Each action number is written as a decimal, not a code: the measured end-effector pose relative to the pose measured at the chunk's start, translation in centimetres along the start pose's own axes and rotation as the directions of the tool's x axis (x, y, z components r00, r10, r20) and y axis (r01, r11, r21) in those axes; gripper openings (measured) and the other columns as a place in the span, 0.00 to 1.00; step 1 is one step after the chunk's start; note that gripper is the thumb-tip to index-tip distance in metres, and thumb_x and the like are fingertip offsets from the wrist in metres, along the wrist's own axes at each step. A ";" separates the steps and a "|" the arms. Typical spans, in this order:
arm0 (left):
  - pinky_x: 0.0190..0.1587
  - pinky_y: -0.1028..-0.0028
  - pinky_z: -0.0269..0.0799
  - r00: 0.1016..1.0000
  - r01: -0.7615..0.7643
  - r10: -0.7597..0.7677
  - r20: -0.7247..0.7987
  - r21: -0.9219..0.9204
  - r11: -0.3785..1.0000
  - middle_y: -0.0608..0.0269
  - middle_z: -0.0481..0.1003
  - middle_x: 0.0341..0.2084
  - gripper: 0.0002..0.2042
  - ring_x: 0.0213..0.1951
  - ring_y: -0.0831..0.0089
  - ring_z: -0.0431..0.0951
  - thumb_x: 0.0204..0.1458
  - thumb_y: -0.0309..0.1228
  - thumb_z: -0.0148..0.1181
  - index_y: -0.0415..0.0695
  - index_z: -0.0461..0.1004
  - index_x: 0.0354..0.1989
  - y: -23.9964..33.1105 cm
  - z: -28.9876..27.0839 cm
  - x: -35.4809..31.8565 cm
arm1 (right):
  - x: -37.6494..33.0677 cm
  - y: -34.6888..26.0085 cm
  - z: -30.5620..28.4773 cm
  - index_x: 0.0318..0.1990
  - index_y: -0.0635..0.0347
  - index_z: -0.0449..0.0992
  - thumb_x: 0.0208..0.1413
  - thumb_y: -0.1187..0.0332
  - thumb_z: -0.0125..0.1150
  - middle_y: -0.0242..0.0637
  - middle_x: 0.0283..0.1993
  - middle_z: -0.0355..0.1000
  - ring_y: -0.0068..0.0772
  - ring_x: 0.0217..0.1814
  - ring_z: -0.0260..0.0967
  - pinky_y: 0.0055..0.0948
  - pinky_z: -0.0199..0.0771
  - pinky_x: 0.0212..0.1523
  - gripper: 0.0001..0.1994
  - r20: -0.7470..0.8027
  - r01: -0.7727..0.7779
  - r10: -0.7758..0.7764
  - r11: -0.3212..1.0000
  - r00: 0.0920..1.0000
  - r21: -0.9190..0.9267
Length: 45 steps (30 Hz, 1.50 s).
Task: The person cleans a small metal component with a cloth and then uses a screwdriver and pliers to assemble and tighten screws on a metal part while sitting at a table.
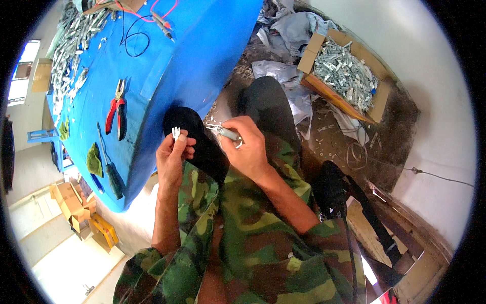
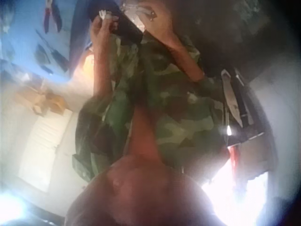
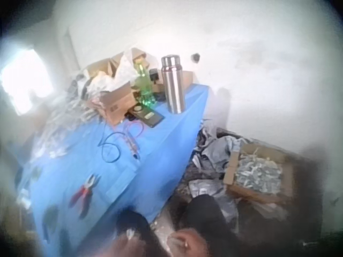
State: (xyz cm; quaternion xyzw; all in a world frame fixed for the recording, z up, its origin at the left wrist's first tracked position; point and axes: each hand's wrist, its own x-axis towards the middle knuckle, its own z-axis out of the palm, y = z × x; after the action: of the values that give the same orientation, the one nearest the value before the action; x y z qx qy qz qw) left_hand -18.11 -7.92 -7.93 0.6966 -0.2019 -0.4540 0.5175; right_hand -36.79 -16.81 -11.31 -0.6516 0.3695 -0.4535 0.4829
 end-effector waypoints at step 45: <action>0.48 0.74 0.76 0.865 -0.476 0.343 0.366 0.383 0.792 0.57 0.80 0.46 0.18 0.45 0.75 0.79 0.59 0.30 0.67 0.36 0.76 0.55 3.5 12.8 7.7 | 0.7 5.0 -4.9 0.56 0.64 0.73 0.66 0.68 0.59 0.36 0.42 0.76 0.25 0.36 0.73 0.26 0.75 0.35 0.15 -0.021 -0.350 0.639 0.448 0.769 0.823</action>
State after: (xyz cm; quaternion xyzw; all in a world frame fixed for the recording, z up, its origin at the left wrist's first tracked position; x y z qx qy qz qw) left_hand -24.30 -21.94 -8.72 0.6672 -0.5216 -0.3614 0.3901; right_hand -41.41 -20.23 -15.38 -0.1491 0.3850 -0.5041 0.7586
